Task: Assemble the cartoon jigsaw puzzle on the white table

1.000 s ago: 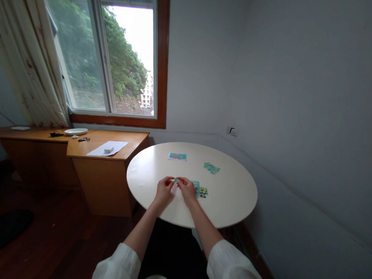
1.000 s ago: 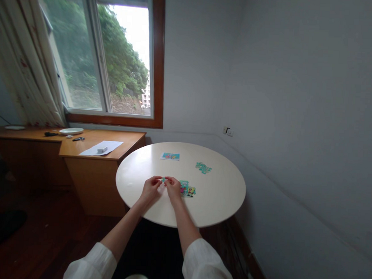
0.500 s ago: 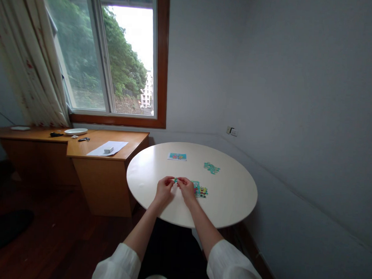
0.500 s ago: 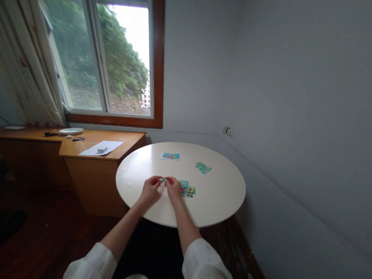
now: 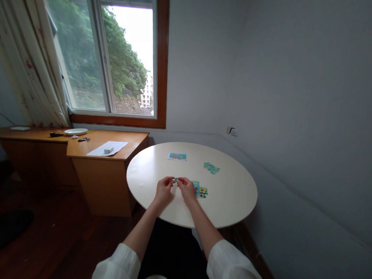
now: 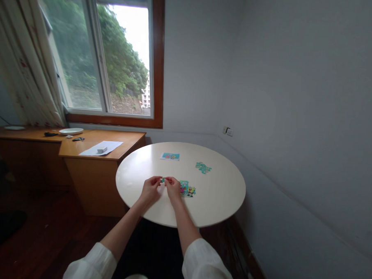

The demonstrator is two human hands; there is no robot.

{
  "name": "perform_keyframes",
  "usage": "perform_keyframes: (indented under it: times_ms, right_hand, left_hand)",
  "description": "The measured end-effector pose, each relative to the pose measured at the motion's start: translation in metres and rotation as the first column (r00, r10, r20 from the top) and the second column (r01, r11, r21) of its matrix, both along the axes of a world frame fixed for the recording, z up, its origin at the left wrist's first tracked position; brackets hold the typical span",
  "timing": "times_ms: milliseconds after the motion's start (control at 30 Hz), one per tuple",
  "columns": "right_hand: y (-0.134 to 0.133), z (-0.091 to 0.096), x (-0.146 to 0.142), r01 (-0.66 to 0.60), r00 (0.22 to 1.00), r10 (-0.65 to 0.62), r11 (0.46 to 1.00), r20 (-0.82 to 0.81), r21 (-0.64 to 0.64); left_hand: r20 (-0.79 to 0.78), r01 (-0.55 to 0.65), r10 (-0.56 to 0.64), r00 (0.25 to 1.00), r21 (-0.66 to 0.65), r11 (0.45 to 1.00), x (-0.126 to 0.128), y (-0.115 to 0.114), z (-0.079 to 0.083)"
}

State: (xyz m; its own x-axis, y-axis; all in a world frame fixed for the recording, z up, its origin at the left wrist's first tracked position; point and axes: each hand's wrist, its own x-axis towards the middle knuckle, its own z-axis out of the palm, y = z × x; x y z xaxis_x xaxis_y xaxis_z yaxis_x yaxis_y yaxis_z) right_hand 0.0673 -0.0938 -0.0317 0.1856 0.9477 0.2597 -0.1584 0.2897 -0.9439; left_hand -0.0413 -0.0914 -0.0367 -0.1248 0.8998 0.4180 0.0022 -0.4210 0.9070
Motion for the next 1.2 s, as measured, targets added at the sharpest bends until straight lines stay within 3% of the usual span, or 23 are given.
perform_keyframes:
  times_ms: [1200]
  right_hand:
    - [0.0034,-0.0044,0.0003,0.032,0.998,-0.033,0.999,0.046,0.018]
  left_hand:
    - [-0.037,-0.015,0.015,0.999,0.000,1.000,0.0000,-0.0061,0.0063]
